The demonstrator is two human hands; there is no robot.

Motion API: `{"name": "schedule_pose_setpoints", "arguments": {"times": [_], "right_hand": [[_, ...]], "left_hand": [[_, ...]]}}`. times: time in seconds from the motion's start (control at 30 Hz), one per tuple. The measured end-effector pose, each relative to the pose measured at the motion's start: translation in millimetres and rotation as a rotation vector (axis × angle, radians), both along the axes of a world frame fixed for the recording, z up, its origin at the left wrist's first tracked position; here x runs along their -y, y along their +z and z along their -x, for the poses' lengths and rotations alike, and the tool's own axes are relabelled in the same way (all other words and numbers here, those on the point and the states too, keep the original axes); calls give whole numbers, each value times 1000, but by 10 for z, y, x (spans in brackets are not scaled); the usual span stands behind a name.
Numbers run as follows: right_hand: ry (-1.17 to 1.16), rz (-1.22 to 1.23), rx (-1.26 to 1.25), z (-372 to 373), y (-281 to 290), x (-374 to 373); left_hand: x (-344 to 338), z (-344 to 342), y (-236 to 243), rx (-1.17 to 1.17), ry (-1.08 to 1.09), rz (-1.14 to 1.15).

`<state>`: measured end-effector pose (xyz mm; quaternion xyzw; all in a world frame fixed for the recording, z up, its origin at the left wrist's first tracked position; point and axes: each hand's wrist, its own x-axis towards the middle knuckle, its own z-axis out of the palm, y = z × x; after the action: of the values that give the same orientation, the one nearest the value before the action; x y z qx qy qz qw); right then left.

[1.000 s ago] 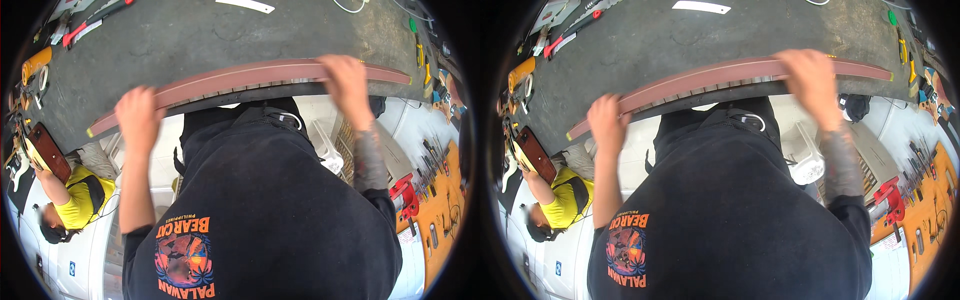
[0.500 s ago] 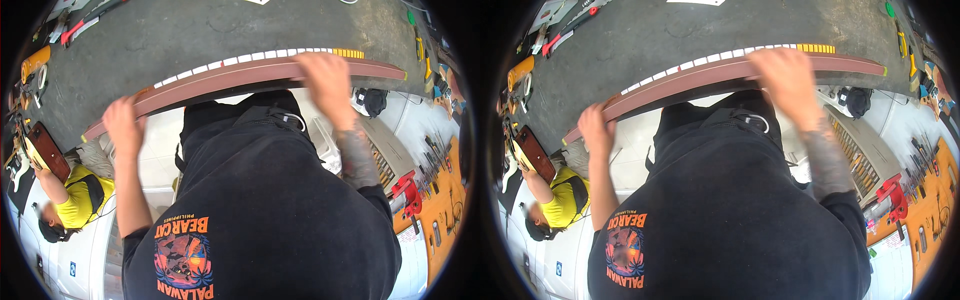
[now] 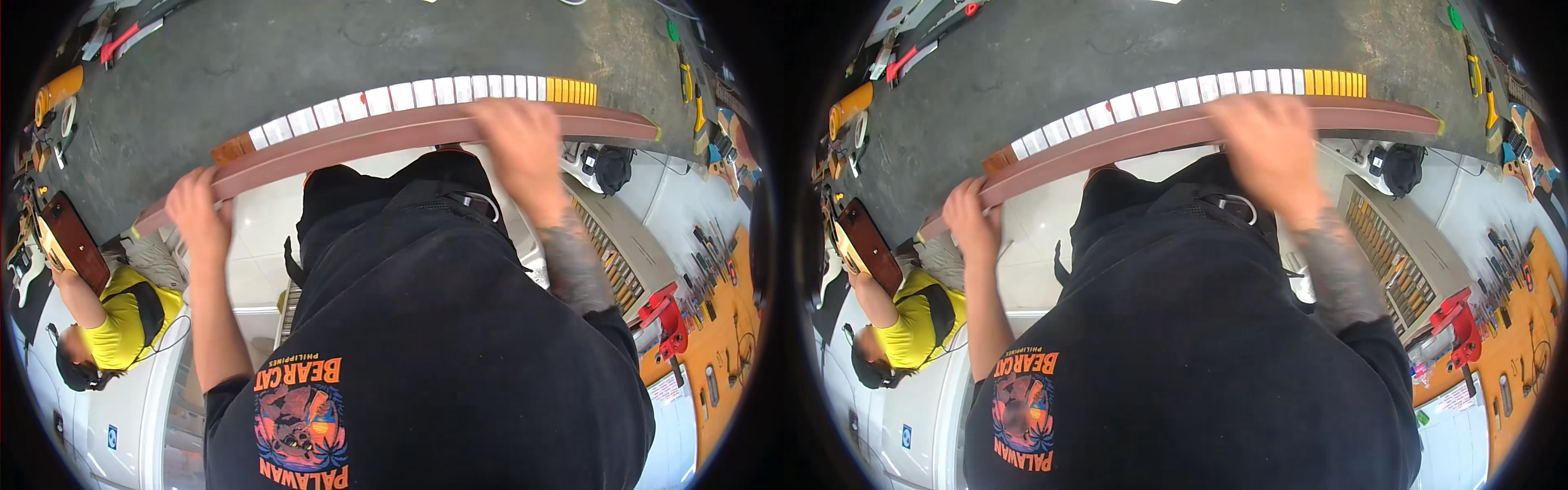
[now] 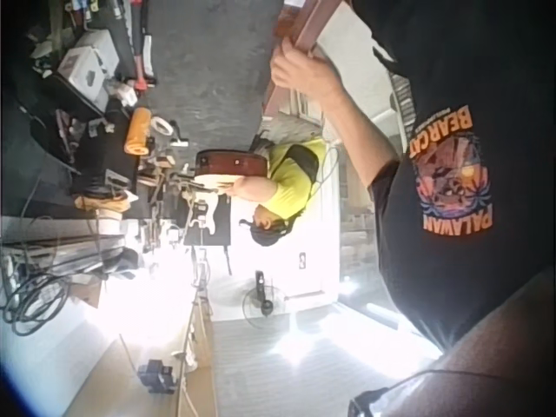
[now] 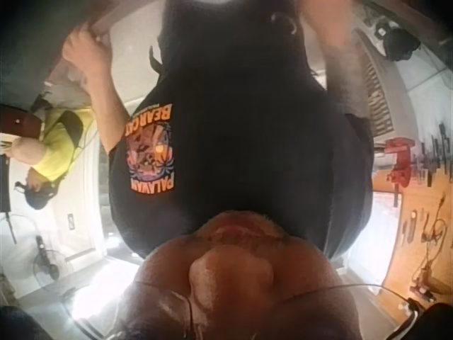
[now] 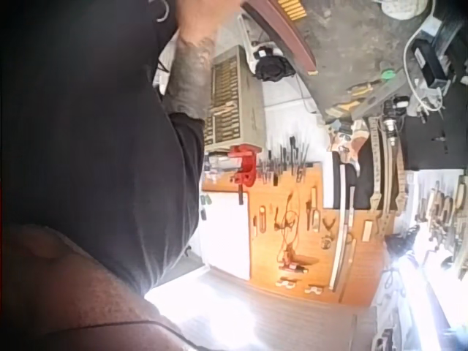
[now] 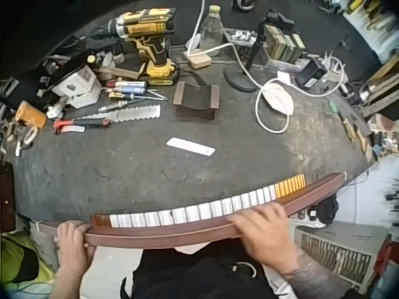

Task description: The person sands the back of a guitar neck using a long sanding block, moving the block back and forth along the length of the wood.

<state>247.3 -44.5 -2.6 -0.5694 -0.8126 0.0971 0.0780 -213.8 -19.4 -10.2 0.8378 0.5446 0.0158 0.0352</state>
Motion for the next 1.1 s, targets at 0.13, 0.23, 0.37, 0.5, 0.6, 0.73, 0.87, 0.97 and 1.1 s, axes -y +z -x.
{"name": "schedule_pose_setpoints", "arguments": {"times": [0.13, 0.23, 0.37, 0.5, 0.6, 0.73, 0.87, 0.97, 1.1], "right_hand": [[-47, 16, 37, -1306, 72, 122], [-29, 7, 27, -1176, 63, 117], [-16, -1, -51, 260, 31, 48], [0, 16, -45, 259, 46, 47], [-21, 37, 0, -671, 75, 105], [-46, 7, 46, -1186, 164, 89], [-30, 45, -25, -20, 51, 128], [-51, -18, -140, 484, 37, 101], [-56, 31, 46, -398, 65, 126]], "left_hand": [[44, -1318, 33, 55, -53, 81], [58, -1259, 26, 58, -19, 53], [29, 192, -35, 5, 28, 10], [34, 223, -2, 6, 11, 28], [88, -751, 6, -33, -19, 81], [40, -1401, 68, 101, -49, 64], [19, -129, -5, 3, 26, 62], [14, 371, 58, -14, 22, 54], [26, -525, 57, -5, -24, 132]]}}
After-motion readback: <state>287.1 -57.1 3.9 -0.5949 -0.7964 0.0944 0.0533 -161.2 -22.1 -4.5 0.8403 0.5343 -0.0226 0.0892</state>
